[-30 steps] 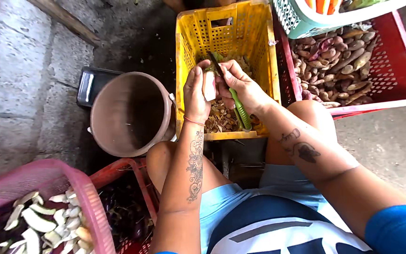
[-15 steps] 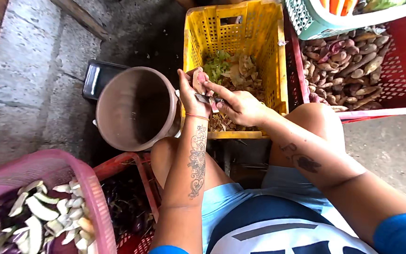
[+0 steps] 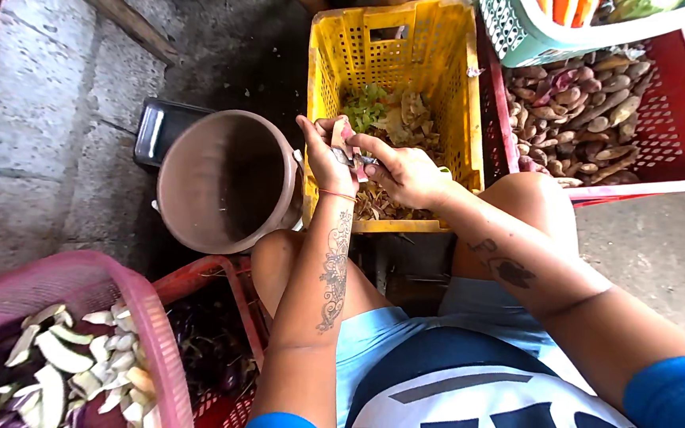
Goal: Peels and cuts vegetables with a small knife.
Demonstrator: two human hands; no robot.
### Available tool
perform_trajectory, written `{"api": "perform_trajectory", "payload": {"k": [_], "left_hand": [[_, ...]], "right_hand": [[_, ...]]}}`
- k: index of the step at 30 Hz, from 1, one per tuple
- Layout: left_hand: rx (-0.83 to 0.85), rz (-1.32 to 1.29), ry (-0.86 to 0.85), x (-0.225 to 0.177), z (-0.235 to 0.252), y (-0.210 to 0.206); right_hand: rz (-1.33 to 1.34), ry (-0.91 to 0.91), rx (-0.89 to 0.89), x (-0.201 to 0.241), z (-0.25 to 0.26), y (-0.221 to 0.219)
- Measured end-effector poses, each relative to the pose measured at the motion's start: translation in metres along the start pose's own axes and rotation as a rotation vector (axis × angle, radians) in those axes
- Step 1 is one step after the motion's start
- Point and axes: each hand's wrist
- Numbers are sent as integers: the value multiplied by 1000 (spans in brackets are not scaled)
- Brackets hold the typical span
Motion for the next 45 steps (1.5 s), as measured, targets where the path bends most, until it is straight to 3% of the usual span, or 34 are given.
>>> {"api": "perform_trajectory", "payload": {"k": [4,14,19,28,34,37,45], "left_hand": [[-2,0,-28,4,-4,-3],[28,113,-75,4,0,2],[-3,171,-117,9,-8,-6],[204,211,-122,3,-6,7],[355,96,94,-4,-6,9],[256,-5,137,-3,-2,7],[11,-161,201,-9,3,4]], "right_hand": [[17,-19,-46,-2,2,2],[128,-129,102,-1,3,11],[167,-135,-33,-6,5,7],[305,-17,-87,-14,6,12],[817,-130,-142,-7,7,18],[616,-157,-72,-8,4,18],[76,39,65,-1,0,1]]}}
Point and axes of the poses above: each hand's wrist, its own z-axis towards the middle knuckle, its own y-axis out of the back of the hand, x = y × z, and after that the axes turned 6 degrees about z, right-handed
